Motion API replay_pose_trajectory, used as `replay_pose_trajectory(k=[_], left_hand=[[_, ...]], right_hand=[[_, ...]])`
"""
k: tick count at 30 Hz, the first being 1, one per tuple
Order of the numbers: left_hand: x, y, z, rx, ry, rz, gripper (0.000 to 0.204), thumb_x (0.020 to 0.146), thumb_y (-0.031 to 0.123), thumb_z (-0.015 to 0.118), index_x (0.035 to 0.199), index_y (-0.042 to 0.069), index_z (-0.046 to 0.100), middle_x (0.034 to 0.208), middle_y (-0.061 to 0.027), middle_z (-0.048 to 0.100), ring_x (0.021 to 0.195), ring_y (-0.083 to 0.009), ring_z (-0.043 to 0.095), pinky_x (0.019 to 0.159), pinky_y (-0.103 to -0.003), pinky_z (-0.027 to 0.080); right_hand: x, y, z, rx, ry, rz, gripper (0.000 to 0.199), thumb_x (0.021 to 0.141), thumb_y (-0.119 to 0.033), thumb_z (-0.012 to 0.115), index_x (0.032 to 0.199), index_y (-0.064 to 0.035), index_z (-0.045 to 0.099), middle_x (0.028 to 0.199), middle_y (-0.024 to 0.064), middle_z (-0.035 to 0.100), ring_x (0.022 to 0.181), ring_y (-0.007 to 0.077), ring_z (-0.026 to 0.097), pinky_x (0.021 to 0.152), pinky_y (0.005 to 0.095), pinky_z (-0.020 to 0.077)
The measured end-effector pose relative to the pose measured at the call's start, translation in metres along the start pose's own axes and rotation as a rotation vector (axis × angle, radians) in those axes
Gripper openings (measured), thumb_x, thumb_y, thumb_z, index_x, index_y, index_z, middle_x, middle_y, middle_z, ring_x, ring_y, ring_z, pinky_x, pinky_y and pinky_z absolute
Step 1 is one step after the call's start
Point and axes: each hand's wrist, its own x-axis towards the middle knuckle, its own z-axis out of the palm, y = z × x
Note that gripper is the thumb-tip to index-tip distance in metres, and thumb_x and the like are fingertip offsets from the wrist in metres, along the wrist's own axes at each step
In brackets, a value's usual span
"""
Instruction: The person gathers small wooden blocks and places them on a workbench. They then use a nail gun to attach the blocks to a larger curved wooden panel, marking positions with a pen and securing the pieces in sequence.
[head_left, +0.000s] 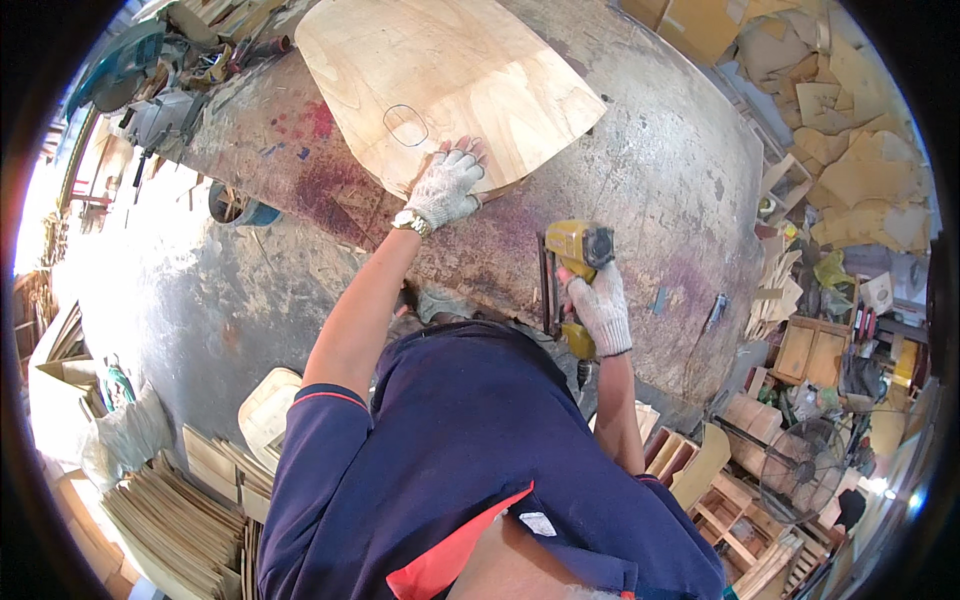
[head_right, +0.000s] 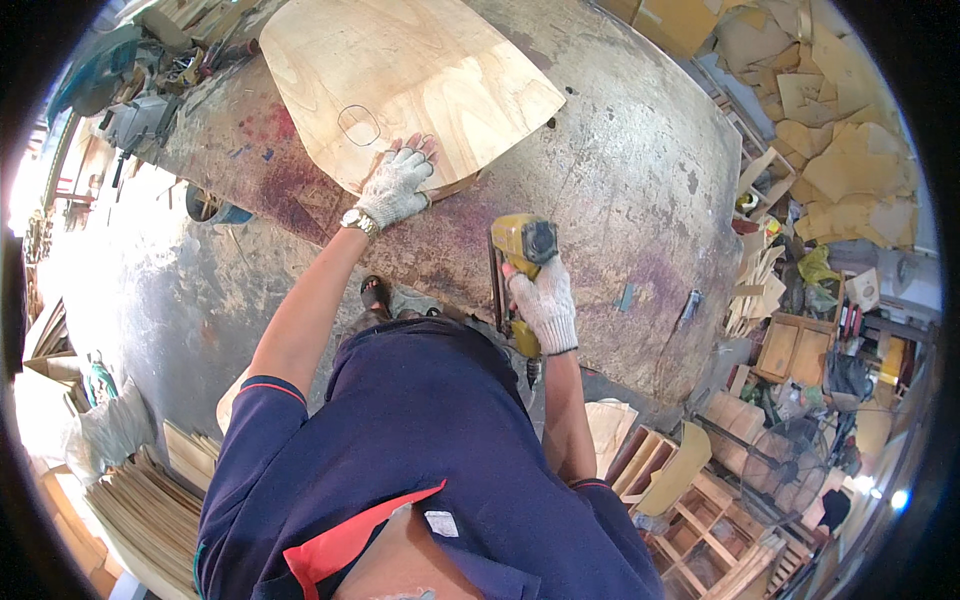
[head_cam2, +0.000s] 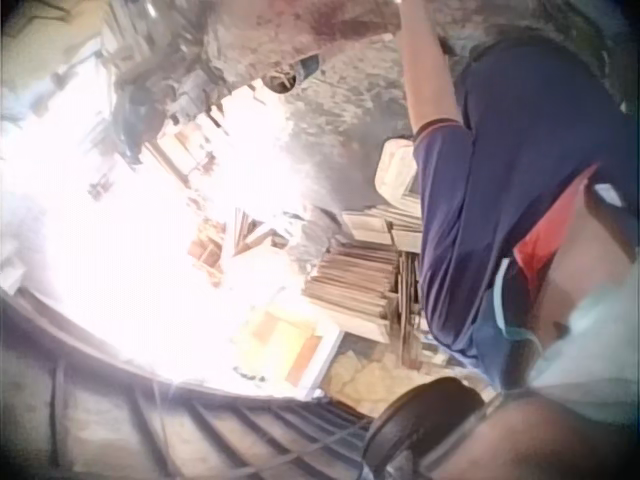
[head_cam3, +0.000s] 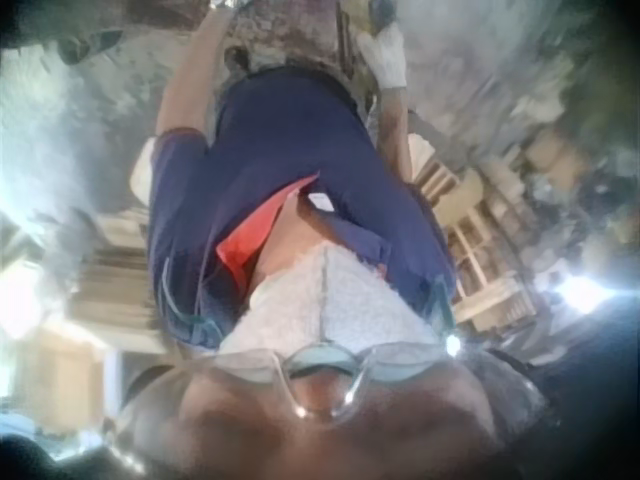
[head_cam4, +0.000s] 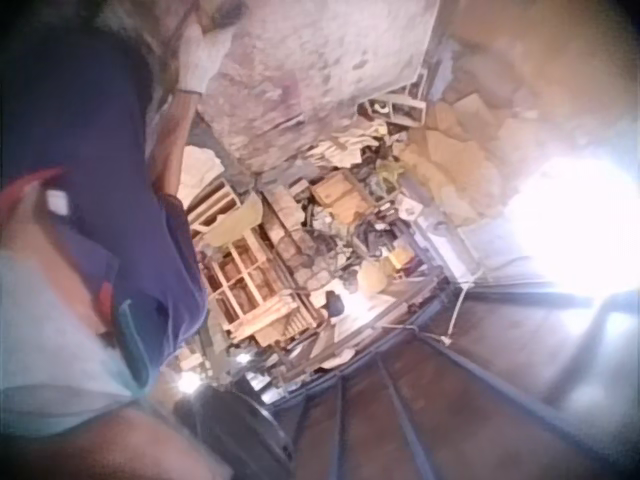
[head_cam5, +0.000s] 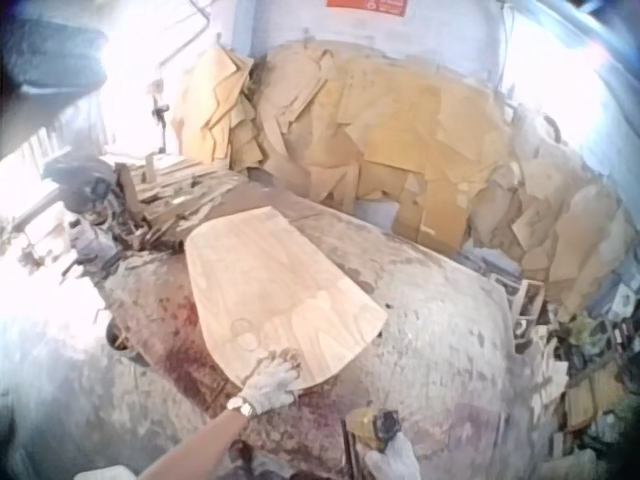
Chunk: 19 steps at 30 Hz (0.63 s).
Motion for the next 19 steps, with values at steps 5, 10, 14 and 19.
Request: replay_pose_trajectory(k=[5, 10, 14, 19], left_hand=[[-0.002, -0.006, 0.001, -0.033, -0.014, 0.037, 0.065, 0.080, 0.036, 0.079, 0.135, 0.005, 0.063, 0.155, -0.0146, 0.051, 0.150, -0.0321, 0.040, 0.125, -0.052, 0.029], [-0.004, -0.006, -0.006, -0.073, -0.038, 0.038, 0.064, 0.080, 0.031, 0.078, 0.136, 0.005, 0.063, 0.157, -0.0143, 0.050, 0.151, -0.0304, 0.039, 0.126, -0.051, 0.029], [-0.003, -0.003, -0.012, -0.031, -0.080, 0.027, 0.065, 0.079, 0.029, 0.078, 0.137, 0.005, 0.062, 0.159, -0.0139, 0.048, 0.152, -0.0305, 0.037, 0.127, -0.051, 0.028], [-0.002, -0.004, -0.007, -0.020, -0.103, 0.004, 0.073, 0.076, 0.034, 0.082, 0.140, 0.006, 0.061, 0.162, -0.0134, 0.044, 0.154, -0.0304, 0.035, 0.128, -0.050, 0.024]], right_hand=[[0.027, -0.041, -0.002, -0.014, -0.118, -0.119, 0.036, 0.096, -0.016, 0.068, 0.127, -0.0008, 0.060, 0.091, 0.0077, 0.071, 0.052, 0.0126, 0.060, 0.049, 0.0308, 0.0509], [0.060, -0.082, -0.002, -0.117, -0.218, -0.223, 0.036, 0.096, -0.022, 0.067, 0.125, -0.0022, 0.062, 0.085, 0.0049, 0.071, 0.050, 0.0115, 0.059, 0.049, 0.0303, 0.0502], [0.075, -0.103, 0.001, -0.220, -0.255, -0.262, 0.037, 0.094, -0.026, 0.068, 0.124, -0.0035, 0.064, 0.085, 0.0043, 0.073, 0.051, 0.0115, 0.059, 0.049, 0.0304, 0.0500], [0.081, -0.119, 0.007, -0.360, -0.296, -0.182, 0.041, 0.095, -0.031, 0.069, 0.128, -0.0082, 0.064, 0.085, 0.0023, 0.073, 0.052, 0.0124, 0.061, 0.053, 0.0320, 0.0541]])
